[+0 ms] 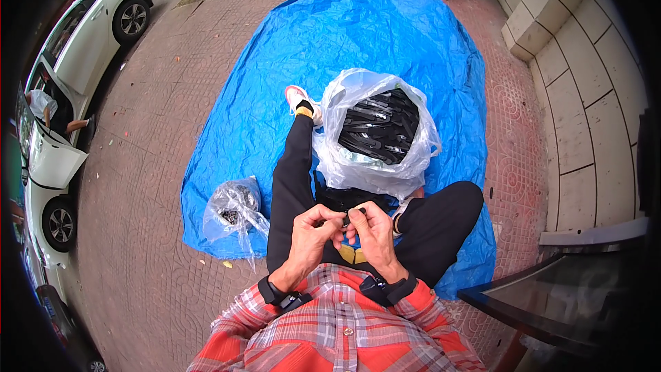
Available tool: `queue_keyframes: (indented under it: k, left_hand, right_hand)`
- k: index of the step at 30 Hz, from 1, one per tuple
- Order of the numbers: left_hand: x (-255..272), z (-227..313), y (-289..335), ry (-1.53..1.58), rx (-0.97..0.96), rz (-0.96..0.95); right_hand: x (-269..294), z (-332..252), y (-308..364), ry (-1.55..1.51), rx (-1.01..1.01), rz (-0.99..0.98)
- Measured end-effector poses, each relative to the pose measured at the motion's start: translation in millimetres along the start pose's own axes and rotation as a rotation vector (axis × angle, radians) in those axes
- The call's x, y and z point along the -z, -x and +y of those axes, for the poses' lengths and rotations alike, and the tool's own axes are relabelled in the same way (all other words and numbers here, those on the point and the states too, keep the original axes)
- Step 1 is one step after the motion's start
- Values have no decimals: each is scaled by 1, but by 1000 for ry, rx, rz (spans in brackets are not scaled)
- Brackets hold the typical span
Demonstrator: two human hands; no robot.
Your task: Inspecting and sorting black plastic shoe components from a large plastic bag while sitting on a tarp.
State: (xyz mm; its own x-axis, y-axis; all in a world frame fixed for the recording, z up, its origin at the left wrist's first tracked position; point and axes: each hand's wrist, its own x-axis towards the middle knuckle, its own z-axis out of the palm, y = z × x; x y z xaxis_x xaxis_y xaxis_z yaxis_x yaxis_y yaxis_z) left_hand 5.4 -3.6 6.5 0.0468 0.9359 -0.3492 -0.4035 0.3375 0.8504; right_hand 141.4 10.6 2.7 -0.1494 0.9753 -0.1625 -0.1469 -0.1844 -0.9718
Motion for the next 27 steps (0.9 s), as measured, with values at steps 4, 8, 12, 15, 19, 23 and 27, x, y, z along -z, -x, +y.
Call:
queue_keyframes:
  k: [4,8,12,15,19,23,27]
  left_hand:
    - [-1,2,1,5,-6,-23]
    - [-1,4,1,-33,2,-32]
    - [-1,5,0,-6,52,-29]
    - [1,6,-1,-7,53,-52]
    - [1,11,-2,27,82,-79]
    - [4,12,-1,66,117,-114]
    - [7,13,-2,122,159,-146]
  right_hand:
    - [0,-2,0,-12,-4,-2]
    - [1,-4,-1,-56,-30,-14]
    - [1,-7,-2,-67,-39,-27]
    - [2,-4,-3,-160,-91,-37]
    - [3,-2,-3,-325,-142,-61]
    - [2,0,0,-426,-201,-70]
    - [2,-3,3,-480,-244,-71]
